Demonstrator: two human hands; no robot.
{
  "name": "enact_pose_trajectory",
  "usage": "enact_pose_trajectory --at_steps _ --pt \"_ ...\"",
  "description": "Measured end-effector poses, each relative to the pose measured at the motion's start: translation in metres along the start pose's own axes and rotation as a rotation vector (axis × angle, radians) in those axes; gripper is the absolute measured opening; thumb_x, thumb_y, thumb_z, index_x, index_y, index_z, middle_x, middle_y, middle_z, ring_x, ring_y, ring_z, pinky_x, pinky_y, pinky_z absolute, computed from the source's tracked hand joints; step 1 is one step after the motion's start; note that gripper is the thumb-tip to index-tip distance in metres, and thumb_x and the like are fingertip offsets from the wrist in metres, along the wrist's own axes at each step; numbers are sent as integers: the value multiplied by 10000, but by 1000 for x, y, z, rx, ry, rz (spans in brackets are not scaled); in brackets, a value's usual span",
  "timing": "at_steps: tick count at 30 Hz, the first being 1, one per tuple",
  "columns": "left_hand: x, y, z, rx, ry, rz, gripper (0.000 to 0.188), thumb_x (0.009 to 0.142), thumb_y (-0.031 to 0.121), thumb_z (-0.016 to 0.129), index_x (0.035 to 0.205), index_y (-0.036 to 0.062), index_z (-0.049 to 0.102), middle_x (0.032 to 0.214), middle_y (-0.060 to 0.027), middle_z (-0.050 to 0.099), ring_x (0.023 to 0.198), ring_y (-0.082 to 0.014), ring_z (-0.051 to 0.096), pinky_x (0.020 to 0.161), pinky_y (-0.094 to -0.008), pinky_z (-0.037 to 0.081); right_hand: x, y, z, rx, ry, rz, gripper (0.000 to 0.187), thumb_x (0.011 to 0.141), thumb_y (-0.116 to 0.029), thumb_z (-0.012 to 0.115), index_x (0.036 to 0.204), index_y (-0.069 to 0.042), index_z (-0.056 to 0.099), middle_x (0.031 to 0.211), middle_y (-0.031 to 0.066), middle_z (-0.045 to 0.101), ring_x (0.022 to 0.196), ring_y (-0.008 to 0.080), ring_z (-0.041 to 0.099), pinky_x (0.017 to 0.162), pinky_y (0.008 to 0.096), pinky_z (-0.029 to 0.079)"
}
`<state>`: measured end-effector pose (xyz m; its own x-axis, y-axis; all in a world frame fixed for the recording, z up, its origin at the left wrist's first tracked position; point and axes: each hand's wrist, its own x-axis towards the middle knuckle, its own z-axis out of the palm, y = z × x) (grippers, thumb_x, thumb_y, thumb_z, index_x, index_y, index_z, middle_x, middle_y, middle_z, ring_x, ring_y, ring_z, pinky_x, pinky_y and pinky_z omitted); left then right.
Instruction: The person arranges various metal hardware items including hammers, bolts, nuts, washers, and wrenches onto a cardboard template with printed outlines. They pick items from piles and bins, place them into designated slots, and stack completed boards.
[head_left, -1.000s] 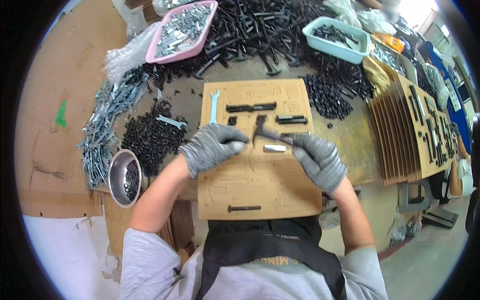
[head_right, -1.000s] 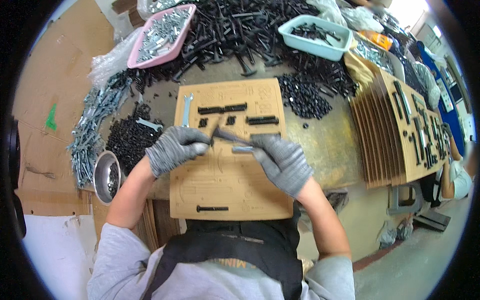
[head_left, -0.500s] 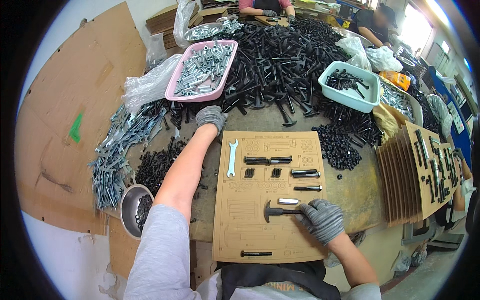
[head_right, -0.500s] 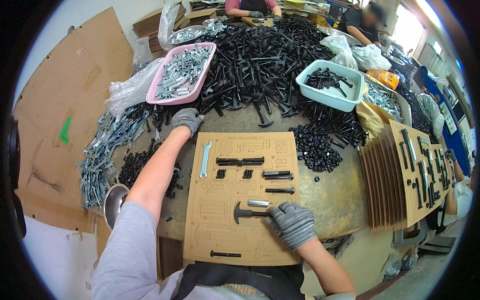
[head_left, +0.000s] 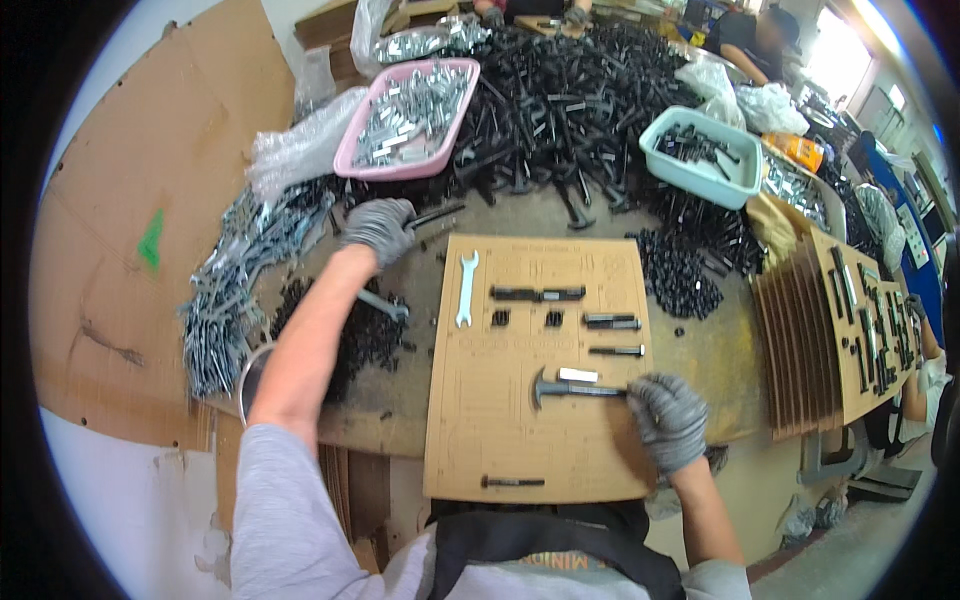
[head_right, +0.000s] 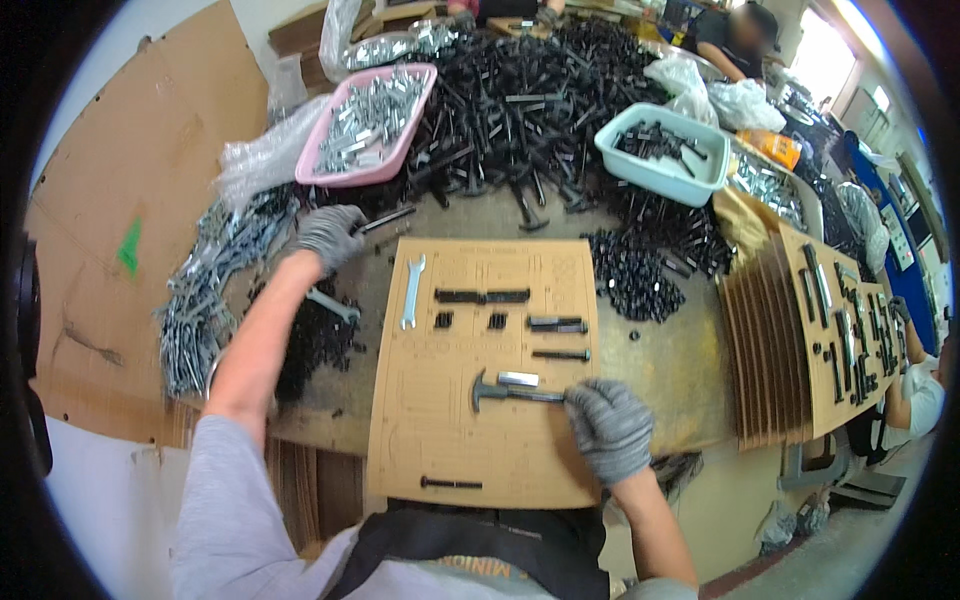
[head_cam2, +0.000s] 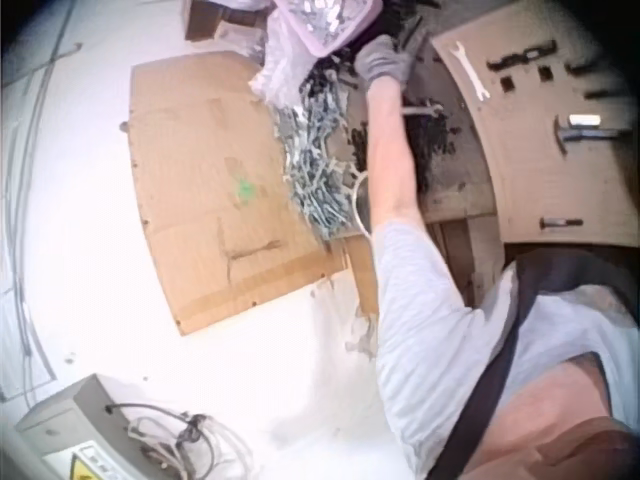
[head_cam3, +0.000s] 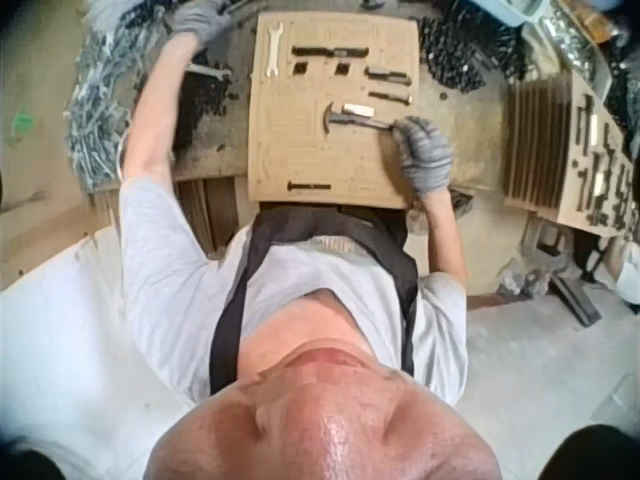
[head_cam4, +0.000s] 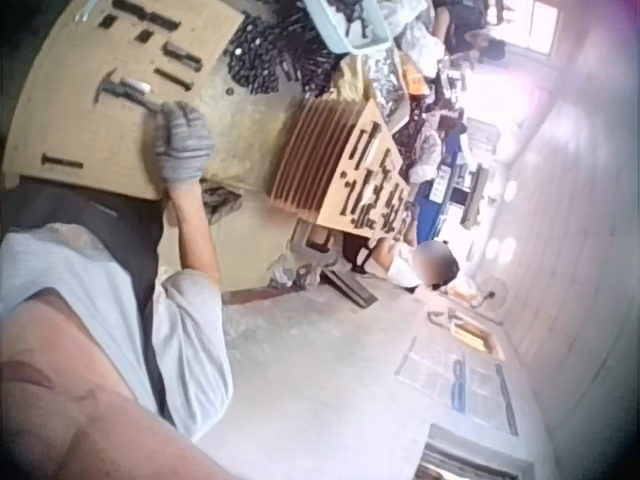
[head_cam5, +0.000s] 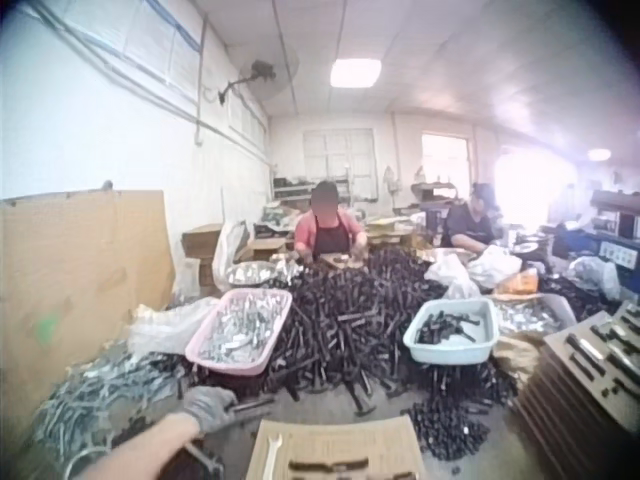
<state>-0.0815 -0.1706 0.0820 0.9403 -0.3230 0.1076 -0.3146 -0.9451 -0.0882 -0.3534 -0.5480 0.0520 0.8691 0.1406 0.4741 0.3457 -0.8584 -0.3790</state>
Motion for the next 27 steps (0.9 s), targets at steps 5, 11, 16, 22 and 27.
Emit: enact_pose_trajectory --at_steps 5,11,16,22,27 --pt "-130 51 -59 -632 -30 216 231 767 154 666 967 39 652 853 -116 666 795 -227 656 726 -319 520 6 -32 -9 188 -7 -6 199 801 -39 652 990 -95 677 925 115 671 812 291 660 704 351 546" --pt "-238 123 -26 -483 -178 465 232 746 176 667 959 86 648 837 -64 656 774 -254 646 664 -357 521 -15 -68 23 379 -421 -64 268 826 -212 650 1065 -91 659 1071 114 642 929 276 644 778 347 535" --pt "-260 126 -15 -781 29 250 350 750 136 737 1072 43 638 916 -120 654 727 -213 639 683 -299 531 -23 -76 47 191 -361 -159 200 770 -151 698 964 -103 691 865 82 644 742 270 640 630 359 530" --pt "-294 112 -5 -735 46 98 392 700 180 781 1046 50 648 948 -112 656 789 -243 632 736 -330 524 -24 -80 51 177 -288 -169 120 799 -159 656 903 -113 695 816 65 633 709 248 633 583 351 517" --pt "-292 115 -1 -711 71 113 363 691 191 781 1008 65 655 951 -100 661 857 -270 633 777 -352 512 -23 -81 54 189 -278 -163 137 803 -166 656 924 -112 689 808 66 629 720 243 633 587 348 518"
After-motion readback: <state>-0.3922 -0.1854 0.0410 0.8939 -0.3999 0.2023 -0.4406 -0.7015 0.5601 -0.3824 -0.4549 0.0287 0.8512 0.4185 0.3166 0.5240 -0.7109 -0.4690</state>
